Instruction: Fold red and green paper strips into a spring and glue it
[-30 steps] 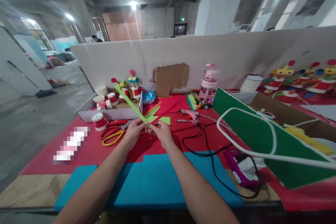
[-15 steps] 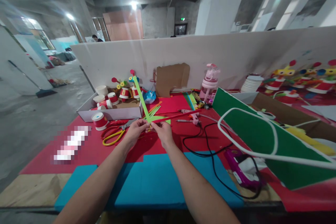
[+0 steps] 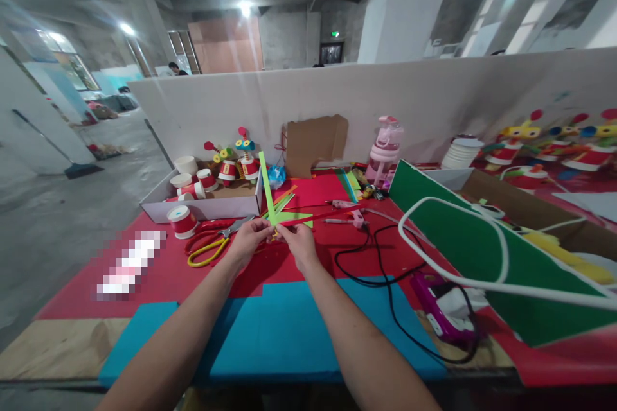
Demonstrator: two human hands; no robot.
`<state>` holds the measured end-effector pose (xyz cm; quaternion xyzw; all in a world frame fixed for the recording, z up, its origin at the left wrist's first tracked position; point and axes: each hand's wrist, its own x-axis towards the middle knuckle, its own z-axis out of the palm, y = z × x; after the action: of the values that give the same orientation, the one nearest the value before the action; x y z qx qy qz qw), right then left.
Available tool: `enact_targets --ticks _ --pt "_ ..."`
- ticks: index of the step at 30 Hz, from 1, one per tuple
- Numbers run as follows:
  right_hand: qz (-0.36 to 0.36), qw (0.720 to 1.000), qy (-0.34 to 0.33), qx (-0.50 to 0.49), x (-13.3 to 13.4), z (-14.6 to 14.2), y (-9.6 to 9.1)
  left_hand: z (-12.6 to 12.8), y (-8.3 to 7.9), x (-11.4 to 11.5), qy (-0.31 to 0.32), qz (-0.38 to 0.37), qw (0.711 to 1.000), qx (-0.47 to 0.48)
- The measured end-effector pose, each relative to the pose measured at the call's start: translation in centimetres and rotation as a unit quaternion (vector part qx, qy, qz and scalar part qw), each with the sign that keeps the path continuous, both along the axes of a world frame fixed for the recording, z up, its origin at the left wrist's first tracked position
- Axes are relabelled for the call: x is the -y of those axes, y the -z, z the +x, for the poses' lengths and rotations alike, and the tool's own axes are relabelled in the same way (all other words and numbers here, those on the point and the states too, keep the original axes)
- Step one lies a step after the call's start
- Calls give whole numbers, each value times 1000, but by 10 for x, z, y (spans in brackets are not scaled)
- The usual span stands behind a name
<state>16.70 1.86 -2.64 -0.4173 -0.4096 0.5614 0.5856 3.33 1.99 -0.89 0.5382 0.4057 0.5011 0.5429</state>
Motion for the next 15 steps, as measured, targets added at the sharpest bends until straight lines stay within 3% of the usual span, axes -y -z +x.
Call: enact_targets --ticks 5,9,15 --pt "9 997 -71 -36 -2 3 -1 -5 3 -4 -2 6 1000 18" --pt "-12 993 -69 -93 -3 5 -2 -6 3 -4 11 0 999 37" --pt "-11 992 -89 -90 -2 5 2 -4 2 -2 4 -16 999 30"
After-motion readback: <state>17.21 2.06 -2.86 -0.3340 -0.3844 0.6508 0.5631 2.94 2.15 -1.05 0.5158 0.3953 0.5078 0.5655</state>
